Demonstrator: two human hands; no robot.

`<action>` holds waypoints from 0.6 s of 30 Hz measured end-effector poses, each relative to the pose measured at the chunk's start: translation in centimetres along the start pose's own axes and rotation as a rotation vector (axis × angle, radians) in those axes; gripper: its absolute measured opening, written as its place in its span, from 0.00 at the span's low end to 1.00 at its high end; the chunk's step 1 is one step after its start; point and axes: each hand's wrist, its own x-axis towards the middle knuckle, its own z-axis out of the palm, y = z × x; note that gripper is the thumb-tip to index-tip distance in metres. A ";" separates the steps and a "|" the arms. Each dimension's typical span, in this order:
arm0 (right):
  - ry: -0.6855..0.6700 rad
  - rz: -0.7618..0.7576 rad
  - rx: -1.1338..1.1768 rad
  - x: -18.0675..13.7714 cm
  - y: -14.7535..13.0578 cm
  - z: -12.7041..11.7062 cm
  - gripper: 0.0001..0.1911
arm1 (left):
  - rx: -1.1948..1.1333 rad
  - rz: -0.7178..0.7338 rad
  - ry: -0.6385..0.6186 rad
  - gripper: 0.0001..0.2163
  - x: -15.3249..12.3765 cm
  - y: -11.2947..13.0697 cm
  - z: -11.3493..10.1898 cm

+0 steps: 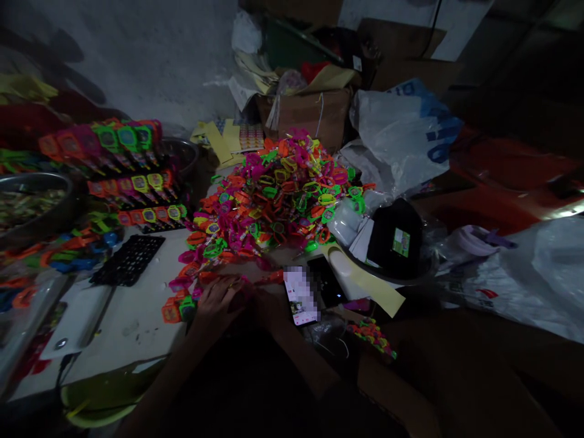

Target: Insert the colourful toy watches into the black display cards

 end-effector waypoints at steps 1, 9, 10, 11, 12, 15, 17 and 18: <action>-0.003 -0.008 0.007 0.0 0.2 0.2 0.19 | -0.003 -0.005 -0.003 0.19 0.0 0.0 0.0; 0.079 -0.020 0.055 -0.6 0.3 0.9 0.18 | -0.015 -0.034 -0.055 0.19 0.4 0.6 -0.7; 0.121 -0.024 0.060 -1.2 0.3 0.6 0.18 | -0.020 -0.038 -0.063 0.20 0.4 0.6 -0.7; 0.170 -0.029 0.055 -2.0 0.4 0.3 0.18 | -0.025 -0.045 -0.075 0.21 0.5 0.7 -0.8; 0.226 -0.033 0.035 -2.9 0.6 0.0 0.19 | -0.031 -0.057 -0.092 0.22 0.5 0.7 -0.8; 0.418 -0.001 -0.110 -6.0 2.2 -0.8 0.22 | -0.052 -0.092 -0.137 0.23 0.3 0.7 -0.6; 0.528 0.059 -0.209 -7.8 3.5 -1.1 0.22 | -0.059 -0.104 -0.144 0.21 0.2 0.7 -0.3; 0.562 0.098 -0.249 -8.6 4.1 -1.1 0.23 | -0.056 -0.104 -0.138 0.20 0.1 0.7 -0.2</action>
